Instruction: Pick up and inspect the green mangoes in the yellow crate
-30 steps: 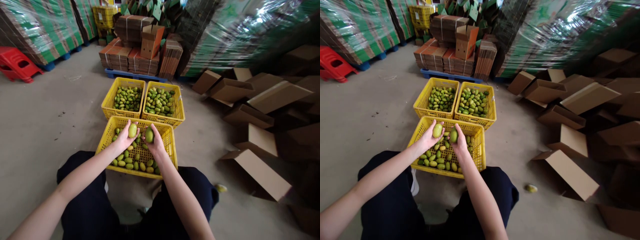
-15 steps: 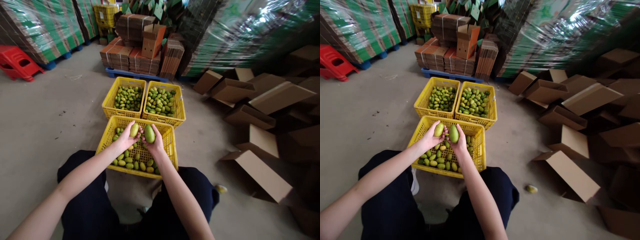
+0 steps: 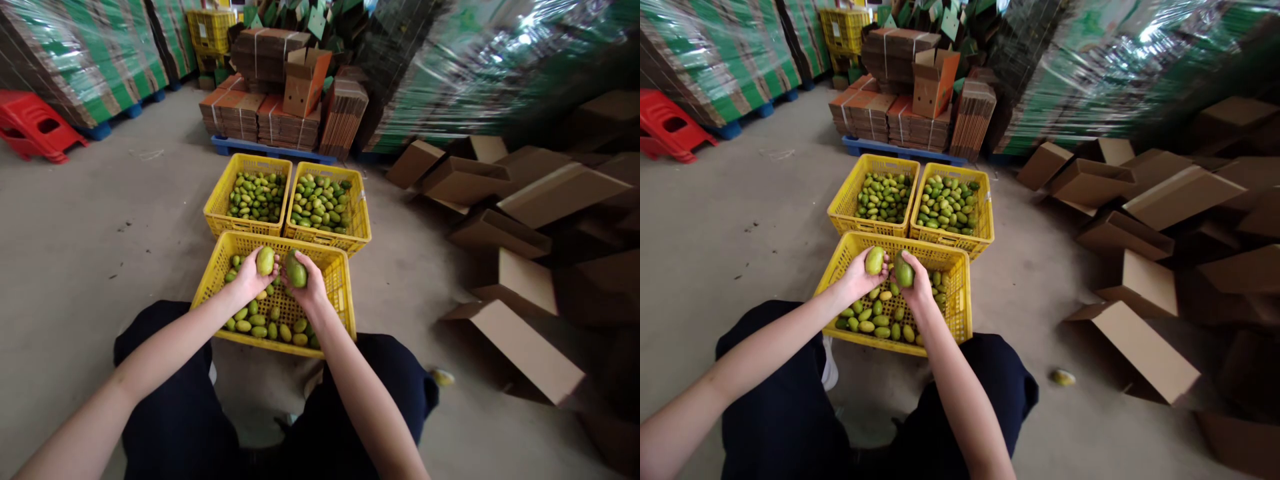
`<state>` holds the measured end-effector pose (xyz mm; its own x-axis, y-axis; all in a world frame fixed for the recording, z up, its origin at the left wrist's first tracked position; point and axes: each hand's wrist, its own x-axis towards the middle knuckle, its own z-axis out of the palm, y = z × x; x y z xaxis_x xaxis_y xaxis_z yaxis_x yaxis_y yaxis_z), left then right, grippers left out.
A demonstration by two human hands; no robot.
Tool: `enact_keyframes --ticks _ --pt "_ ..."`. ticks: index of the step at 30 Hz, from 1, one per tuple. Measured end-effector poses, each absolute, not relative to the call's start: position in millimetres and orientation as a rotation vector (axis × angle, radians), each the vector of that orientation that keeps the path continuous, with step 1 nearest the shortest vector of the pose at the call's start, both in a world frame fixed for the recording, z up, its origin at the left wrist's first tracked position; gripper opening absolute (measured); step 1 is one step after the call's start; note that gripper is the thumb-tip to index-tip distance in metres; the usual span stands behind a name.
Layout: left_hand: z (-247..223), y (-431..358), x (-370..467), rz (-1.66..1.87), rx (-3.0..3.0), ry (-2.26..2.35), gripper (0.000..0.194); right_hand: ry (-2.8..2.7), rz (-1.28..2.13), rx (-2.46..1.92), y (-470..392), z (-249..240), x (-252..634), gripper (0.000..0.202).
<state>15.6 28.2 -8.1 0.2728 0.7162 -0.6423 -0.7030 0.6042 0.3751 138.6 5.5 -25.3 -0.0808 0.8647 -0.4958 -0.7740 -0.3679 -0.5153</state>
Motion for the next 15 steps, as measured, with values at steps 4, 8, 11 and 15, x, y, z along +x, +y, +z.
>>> enact_keyframes --ticks 4,8,11,15 --pt "-7 27 16 1.021 0.002 0.896 0.034 -0.156 1.794 -0.919 6 -26 137 0.018" --pt "-5 27 14 1.093 0.017 0.959 0.018 -0.19 1.776 -0.919 5 -26 136 0.016" --pt "-4 26 12 1.04 0.029 0.921 0.017 -0.199 1.716 -0.802 2 -22 136 0.012" --pt "-1 23 9 0.982 0.028 0.787 0.02 -0.137 1.651 -0.663 0 -16 139 0.018"
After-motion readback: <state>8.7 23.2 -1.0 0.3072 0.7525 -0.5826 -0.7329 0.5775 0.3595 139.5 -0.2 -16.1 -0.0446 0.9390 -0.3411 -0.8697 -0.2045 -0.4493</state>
